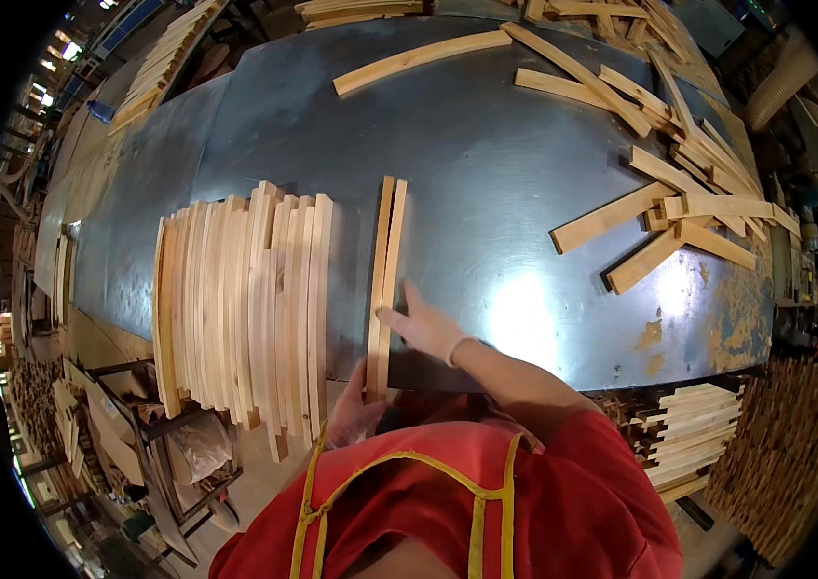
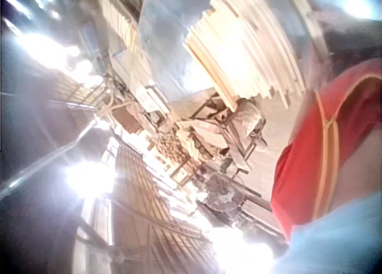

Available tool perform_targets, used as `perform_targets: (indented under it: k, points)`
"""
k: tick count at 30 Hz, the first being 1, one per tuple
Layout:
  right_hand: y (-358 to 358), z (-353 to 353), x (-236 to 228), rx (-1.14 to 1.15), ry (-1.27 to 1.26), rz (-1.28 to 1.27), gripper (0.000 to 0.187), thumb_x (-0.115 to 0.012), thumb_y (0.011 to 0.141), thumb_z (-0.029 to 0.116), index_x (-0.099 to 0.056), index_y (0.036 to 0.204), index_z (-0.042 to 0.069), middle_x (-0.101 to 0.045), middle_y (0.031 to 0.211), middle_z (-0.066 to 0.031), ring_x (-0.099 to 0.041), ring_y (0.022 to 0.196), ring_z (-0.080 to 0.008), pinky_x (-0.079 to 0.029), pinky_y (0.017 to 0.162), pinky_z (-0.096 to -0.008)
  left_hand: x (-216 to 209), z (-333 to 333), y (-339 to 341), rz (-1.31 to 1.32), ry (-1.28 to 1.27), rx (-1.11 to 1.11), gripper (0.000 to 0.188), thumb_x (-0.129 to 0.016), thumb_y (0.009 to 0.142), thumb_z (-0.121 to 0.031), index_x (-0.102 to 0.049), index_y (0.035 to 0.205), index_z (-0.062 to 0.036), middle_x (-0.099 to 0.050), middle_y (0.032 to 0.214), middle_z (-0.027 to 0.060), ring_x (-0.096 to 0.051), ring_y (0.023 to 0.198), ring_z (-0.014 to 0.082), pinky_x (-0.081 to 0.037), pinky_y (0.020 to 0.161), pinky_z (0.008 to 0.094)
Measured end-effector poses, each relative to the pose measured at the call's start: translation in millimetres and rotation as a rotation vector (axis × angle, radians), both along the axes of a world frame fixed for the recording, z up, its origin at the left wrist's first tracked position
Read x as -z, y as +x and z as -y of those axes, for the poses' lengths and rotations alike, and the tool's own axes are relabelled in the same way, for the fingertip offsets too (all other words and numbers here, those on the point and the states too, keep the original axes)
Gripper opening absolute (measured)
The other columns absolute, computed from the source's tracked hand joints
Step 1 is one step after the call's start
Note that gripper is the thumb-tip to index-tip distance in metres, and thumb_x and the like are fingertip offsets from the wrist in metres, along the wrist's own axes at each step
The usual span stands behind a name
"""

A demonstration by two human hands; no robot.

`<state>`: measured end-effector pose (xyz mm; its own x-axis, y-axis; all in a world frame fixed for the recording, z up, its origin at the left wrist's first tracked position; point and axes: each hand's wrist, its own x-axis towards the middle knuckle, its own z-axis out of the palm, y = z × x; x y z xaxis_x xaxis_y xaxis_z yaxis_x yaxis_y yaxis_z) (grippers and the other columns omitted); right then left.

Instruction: The person repeatedly picks up thin wooden planks from a metal table and stacks them into a neat pile. The person handles the planks one at a time, aligning them before adding them to the growing stack.

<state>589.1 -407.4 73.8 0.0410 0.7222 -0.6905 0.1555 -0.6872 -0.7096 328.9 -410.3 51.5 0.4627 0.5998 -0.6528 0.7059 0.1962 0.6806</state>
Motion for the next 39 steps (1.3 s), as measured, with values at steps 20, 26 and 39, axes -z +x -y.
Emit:
perform_targets:
  k: [20, 26, 39]
  points:
    - [478.0, 245.1, 45.6, 2.009, 0.578, 0.714, 0.076, -0.075, 0.092, 0.022, -0.046, 0.158, -0.003, -0.070, 0.130, -0.0214, -0.069, 0.114, -0.0323, -0.055, 0.098, -0.0414, -16.5, -43.6, 244.2, 0.052, 0.966, 0.617, 0.086, -0.089, 0.077, -0.023, -0.053, 0.152, -0.0012, -0.051, 0.155, 0.0246, -0.050, 0.142, 0.0462, -0.043, 0.119, 0.0535]
    - [569.4, 341.8, 81.9, 2.249, 0.182, 0.257, 0.068, -0.081, 0.089, 0.024, -0.055, 0.146, -0.002, -0.071, 0.123, -0.0165, -0.071, 0.104, -0.0308, -0.059, 0.089, -0.0403, 14.9, -9.4, 462.6, 0.240, 0.892, 0.869, 0.097, -0.086, 0.076, -0.045, -0.049, 0.155, -0.0041, -0.056, 0.148, 0.0214, -0.051, 0.139, 0.0431, -0.045, 0.112, 0.0546]
    - [422.1, 325.2, 52.9, 1.749, 0.812, -0.465, 0.034, -0.072, 0.100, 0.013, -0.062, 0.130, 0.001, -0.074, 0.121, -0.0119, -0.074, 0.111, -0.0283, -0.063, 0.100, -0.0440, -36.8, -50.7, 433.7, 0.124, 0.897, 0.932, 0.079, -0.083, 0.078, -0.021, -0.054, 0.150, -0.0078, -0.071, 0.112, 0.0133, -0.070, 0.100, 0.0333, -0.060, 0.083, 0.0456]
